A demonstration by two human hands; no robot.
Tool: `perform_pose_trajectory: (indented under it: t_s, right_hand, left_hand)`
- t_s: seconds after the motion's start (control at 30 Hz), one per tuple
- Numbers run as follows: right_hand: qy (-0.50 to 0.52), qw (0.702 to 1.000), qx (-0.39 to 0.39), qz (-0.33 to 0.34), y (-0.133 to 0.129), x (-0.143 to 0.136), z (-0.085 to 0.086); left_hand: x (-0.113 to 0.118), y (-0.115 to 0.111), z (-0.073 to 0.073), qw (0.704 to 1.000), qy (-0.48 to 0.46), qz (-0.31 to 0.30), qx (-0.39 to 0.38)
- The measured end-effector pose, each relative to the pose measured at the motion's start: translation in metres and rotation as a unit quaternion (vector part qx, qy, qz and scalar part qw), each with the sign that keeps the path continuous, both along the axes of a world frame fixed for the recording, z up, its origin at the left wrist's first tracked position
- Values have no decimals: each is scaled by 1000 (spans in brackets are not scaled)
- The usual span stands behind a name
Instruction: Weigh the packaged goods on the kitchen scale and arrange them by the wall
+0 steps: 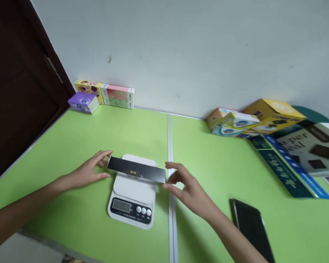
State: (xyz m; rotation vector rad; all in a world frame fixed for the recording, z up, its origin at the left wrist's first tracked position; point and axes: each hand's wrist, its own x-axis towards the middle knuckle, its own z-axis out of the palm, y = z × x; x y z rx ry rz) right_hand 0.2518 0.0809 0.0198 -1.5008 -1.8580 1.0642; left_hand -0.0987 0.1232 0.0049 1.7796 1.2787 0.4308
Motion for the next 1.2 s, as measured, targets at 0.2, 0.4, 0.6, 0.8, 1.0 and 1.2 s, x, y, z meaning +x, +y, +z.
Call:
perform_pose_trajectory:
  t_s: [0.2,0.4,0.6,0.8,1.0,1.2]
  right_hand:
    - [-30,999,9,18,5,-11,6]
    - [-27,999,23,11,35,-26,12]
    - [-1,994,99,-49,122,-48,24]
    - [26,973,199,-111,248,-93,45]
    - [6,964,252,-85,344,-125,41]
    - [5,949,292,-118,376,-131,7]
  left_hand:
    - [-1,2,6,999,6,-35,8]
    - [10,27,7,996,-88,22,-8]
    - [13,86,4,958,-153,148,192]
    - [18,175,17,918,-16,108,381]
    - [11,264,20,900,153,154,379]
    - [10,294,3,895,245,149,341]
